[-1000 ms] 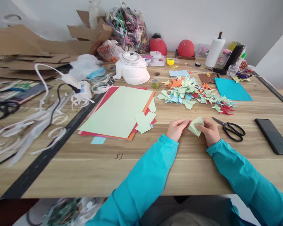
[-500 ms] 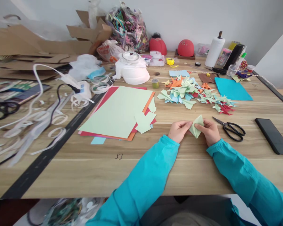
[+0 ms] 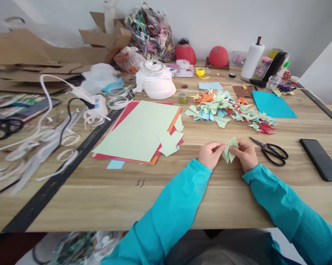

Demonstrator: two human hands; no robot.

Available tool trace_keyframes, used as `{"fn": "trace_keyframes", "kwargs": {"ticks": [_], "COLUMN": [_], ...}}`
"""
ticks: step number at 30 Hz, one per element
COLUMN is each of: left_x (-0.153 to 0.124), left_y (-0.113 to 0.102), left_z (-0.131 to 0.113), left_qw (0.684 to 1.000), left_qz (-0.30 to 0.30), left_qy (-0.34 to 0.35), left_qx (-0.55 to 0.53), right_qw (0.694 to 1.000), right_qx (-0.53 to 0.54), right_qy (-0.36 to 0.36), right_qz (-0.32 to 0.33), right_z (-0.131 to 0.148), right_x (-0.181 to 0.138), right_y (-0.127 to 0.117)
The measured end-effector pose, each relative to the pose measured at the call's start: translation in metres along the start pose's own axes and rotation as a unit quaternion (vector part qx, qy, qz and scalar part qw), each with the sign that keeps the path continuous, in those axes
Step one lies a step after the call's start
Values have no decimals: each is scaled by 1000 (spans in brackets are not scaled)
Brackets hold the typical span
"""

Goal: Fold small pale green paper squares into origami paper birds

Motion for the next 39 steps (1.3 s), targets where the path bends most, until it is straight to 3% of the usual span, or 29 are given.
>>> {"fn": "trace_keyframes", "kwargs": {"ticks": [6,12,26,33,39], "left_x": [-1,0,2,-2,-2], "left_y": [-1,1,5,-2,-4], "left_z": [-3,2,8,-17,-21], "left_qw": [999,999,992,995,990], "left_qz": [-13,4,48,31,32], "left_qy": [17,12,-58,89,130], "left_qx": [35,-35,-99,-18,-31], "right_qw": [1000,1000,999,999,997], "right_qx": [7,5,-39,-13,-20], "right_qy": [7,13,-17,0,10], "right_qz": [12,-5,2,37,72], "right_z": [2,-2,0,2,2], "right_x": [-1,0,1,-1,-1], "right_y": [2,-1,-1,4,7]}}
Point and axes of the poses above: each hand's wrist, its own x-axis towards the middle knuckle, its own y-axis out of the palm, z = x × y, the point moved 6 cm from there along x, towards the middle knuckle, and after that the axes turned 7 degrees about -y, right-handed, at the moved point
